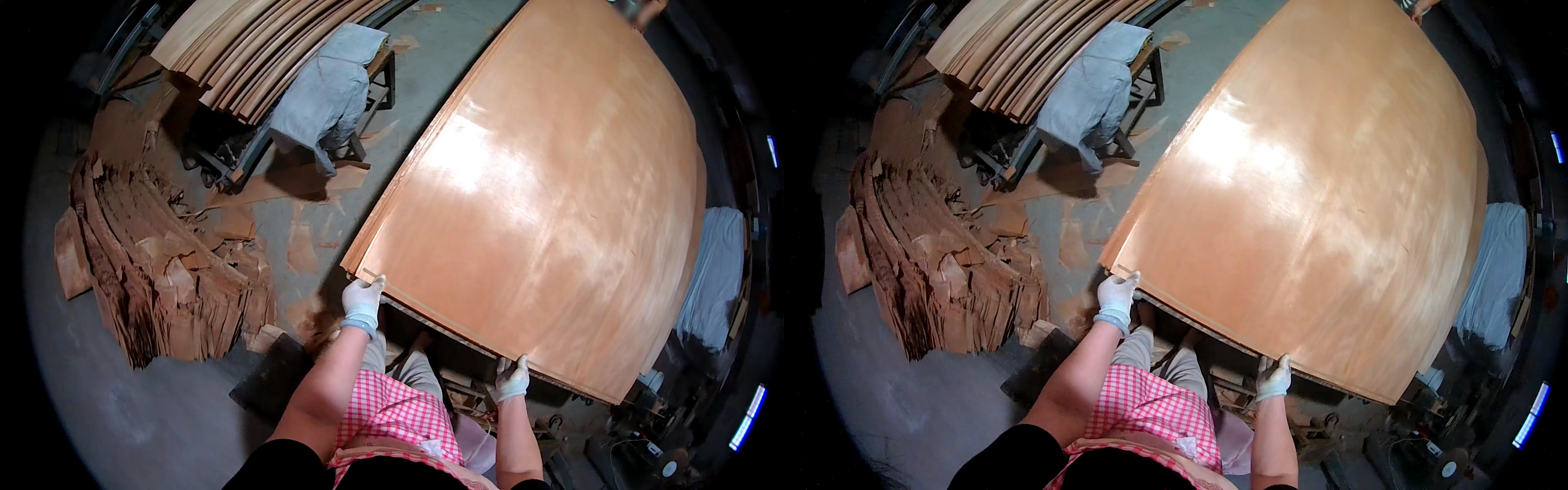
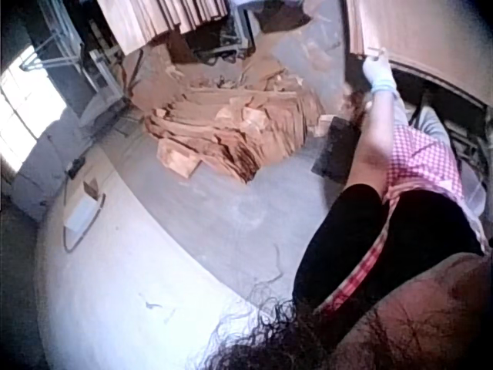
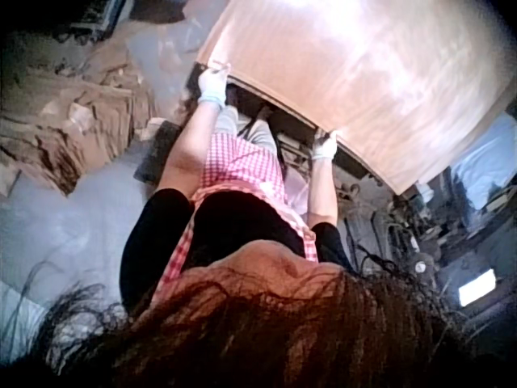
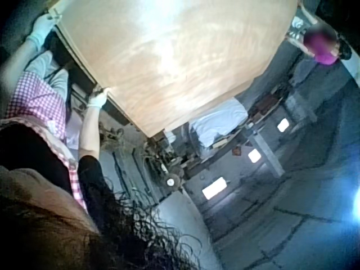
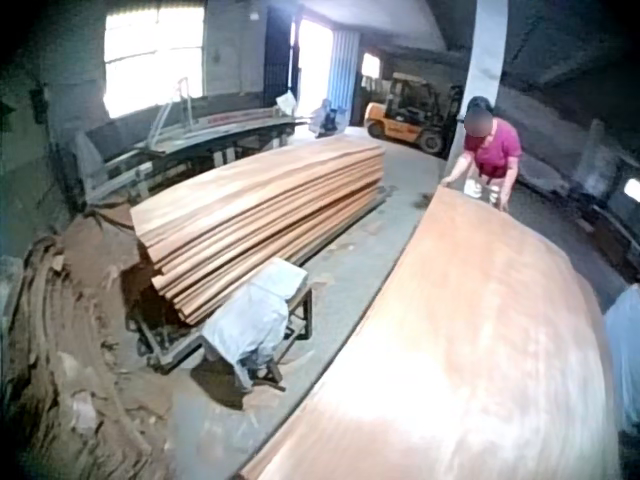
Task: The person, wearing gloves, handles large, curved wooden panels in a workshop. They lift, flip, and stack the panels on a metal workbench, often coordinating with a coworker. The person also uses a thin wooden stick to assist in separating or adjusting the panels.
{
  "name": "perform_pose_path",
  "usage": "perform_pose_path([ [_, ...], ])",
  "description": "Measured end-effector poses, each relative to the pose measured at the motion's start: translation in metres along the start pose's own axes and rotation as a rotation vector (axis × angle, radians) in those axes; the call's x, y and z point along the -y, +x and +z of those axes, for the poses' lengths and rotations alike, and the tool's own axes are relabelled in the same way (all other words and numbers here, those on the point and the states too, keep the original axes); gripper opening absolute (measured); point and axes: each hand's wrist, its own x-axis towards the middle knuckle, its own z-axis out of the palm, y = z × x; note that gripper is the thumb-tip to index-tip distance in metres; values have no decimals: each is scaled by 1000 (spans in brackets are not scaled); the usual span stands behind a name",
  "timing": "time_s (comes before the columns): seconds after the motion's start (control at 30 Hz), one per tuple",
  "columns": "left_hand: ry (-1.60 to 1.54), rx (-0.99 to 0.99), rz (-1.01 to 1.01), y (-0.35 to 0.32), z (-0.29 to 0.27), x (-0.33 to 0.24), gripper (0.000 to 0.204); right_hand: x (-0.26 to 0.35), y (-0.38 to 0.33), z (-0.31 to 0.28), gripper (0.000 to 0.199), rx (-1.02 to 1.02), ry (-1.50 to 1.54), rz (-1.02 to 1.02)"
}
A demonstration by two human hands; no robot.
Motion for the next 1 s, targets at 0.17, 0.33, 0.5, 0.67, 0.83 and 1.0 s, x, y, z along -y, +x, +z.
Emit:
perform_pose_path([
  [0.17,340,-324,373,-14,-24,-7,38,-10,-79,39,48,-46,-132,227],
  [0.33,782,-234,710,-10,-28,-27,57,-28,-94,72,36,263,-273,185],
  [0.5,819,-234,591,-12,-21,-46,53,-33,-90,111,42,431,-310,175],
  [0.67,749,-69,775,-29,-19,-43,40,-31,-97,135,40,435,-407,122],
  [0.83,499,-121,531,-15,-16,-34,40,-31,-111,163,34,477,-484,-5],
  [1.0,501,-135,410,0,-15,-36,35,-33,-123,198,36,518,-564,-87],
])
